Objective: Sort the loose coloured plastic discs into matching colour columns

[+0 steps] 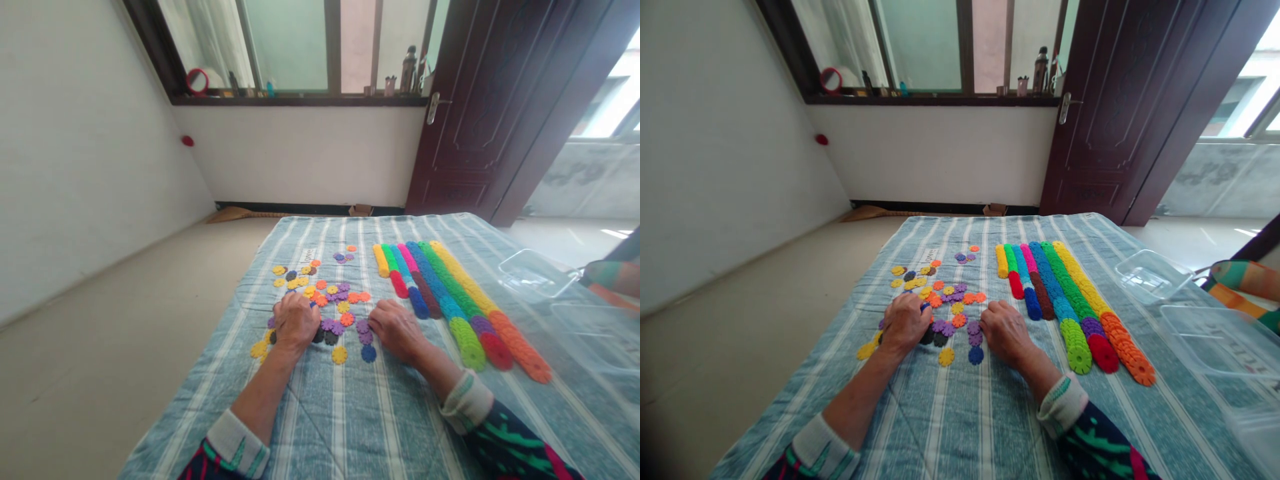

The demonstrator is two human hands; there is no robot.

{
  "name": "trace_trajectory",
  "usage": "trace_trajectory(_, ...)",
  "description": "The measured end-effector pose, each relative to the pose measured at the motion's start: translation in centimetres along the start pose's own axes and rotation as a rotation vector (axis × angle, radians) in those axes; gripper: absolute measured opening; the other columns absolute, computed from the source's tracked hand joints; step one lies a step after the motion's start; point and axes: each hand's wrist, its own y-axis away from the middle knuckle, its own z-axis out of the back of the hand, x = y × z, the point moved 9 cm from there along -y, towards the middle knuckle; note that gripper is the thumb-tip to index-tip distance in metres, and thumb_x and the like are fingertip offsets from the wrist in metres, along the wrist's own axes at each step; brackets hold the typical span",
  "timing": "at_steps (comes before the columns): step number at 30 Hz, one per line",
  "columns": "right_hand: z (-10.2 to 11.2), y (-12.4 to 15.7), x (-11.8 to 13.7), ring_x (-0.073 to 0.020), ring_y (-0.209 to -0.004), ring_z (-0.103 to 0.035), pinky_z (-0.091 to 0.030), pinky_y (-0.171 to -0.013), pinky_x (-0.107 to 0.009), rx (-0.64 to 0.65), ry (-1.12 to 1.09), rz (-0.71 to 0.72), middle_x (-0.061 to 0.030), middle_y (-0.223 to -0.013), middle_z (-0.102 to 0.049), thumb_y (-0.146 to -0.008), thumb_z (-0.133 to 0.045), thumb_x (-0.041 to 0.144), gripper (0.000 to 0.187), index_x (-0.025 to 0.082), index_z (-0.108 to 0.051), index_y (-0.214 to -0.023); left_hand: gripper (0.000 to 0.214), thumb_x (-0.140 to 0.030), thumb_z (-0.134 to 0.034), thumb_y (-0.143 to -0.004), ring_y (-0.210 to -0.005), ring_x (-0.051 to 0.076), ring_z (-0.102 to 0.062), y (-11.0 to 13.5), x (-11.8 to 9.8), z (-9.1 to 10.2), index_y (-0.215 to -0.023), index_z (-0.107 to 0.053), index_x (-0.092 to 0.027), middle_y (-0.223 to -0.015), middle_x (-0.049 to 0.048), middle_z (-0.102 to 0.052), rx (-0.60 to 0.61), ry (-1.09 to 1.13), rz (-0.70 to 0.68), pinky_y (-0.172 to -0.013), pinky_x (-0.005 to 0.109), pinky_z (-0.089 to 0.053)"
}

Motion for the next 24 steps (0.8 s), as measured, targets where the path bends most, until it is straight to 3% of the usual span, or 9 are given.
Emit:
trace_trajectory(4,0.0,0.0,0.0,-0.0178,-0.082,-0.055,-0.036,-0.07,-0.029,-0.013,-0.013,0.007,-0.0044,-0.083,-0.062,-0.094,-0.056,0.022,0.022,0.018,-0.065,-0.074,0.025,-0.022,-0.044,-0.083,-0.094,0.027,-0.062,-0.3,0.7,0.5,-0.065,-0.061,-0.018,-0.082,0.0113,-0.069,-0.137,0.131,-0.037,-0.088,0.041,-0.047)
trace_trajectory(8,0.3,0.0,-0.3,-0.0177,-0.08,-0.056,-0.038,-0.071,-0.028,-0.039,-0.072,-0.013,-0.005,-0.08,-0.063,-0.093,-0.055,0.017,0.023,0.017,-0.065,-0.072,0.022,-0.028,-0.049,-0.081,-0.097,0.023,-0.065,-0.4,1.3,1.3,-0.067,-0.063,-0.02,-0.09,0.0084,-0.073,-0.242,0.471,-0.055,-0.094,0.037,-0.048)
trace_trajectory(11,0.9,0.0,-0.3,-0.0182,-0.081,-0.058,-0.041,-0.073,-0.028,-0.102,-0.194,-0.024,-0.0054,-0.08,-0.064,-0.091,-0.056,0.017,0.019,0.018,-0.065,-0.074,0.023,-0.036,-0.054,-0.081,-0.099,0.022,-0.066,-0.1,0.5,0.9,-0.072,-0.068,-0.019,-0.097,0.007,-0.075,-0.168,0.745,-0.041,-0.097,0.036,-0.049)
trace_trajectory(14,1.6,0.0,0.1,-0.0192,-0.087,-0.062,-0.045,-0.078,-0.029,-0.178,-0.39,-0.013,-0.0059,-0.087,-0.068,-0.088,-0.061,0.02,0.006,0.019,-0.067,-0.087,0.025,-0.039,-0.057,-0.081,-0.103,0.023,-0.066,0.7,-1.4,1.0,-0.07,-0.07,-0.019,-0.1,0.0066,-0.075,-0.076,0.892,-0.069,-0.101,0.038,-0.047)
trace_trajectory(17,1.7,-0.3,0.6,-0.0178,-0.088,-0.065,-0.048,-0.08,-0.028,-0.2,-0.478,-0.02,-0.0046,-0.092,-0.071,-0.086,-0.066,0.022,0.017,0.02,-0.067,-0.103,0.025,-0.04,-0.06,-0.08,-0.105,0.024,-0.066,1.7,-3.7,1.2,-0.069,-0.072,-0.021,-0.103,0.006,-0.075,0.023,0.956,-0.142,-0.104,0.04,-0.045)
trace_trajectory(21,2.2,-0.7,1.2,-0.0153,-0.077,-0.065,-0.048,-0.074,-0.025,-0.191,-0.66,-0.013,-0.0015,-0.081,-0.072,-0.085,-0.065,0.019,0.006,0.019,-0.07,-0.089,0.026,-0.039,-0.059,-0.082,-0.108,0.024,-0.065,2.5,-5.7,1.0,-0.076,-0.076,-0.022,-0.108,0.0061,-0.074,0.133,1.0,-0.201,-0.104,0.041,-0.047)
trace_trajectory(24,3.4,-0.9,0.8,-0.0136,-0.074,-0.064,-0.047,-0.071,-0.023,-0.145,-0.686,0.015,-0.0007,-0.08,-0.071,-0.085,-0.063,0.015,0.01,0.019,-0.071,-0.081,0.026,-0.039,-0.058,-0.083,-0.108,0.024,-0.066,2.8,-6.3,0.8,-0.08,-0.077,-0.022,-0.106,0.0062,-0.074,0.161,1.008,-0.234,-0.102,0.04,-0.048)
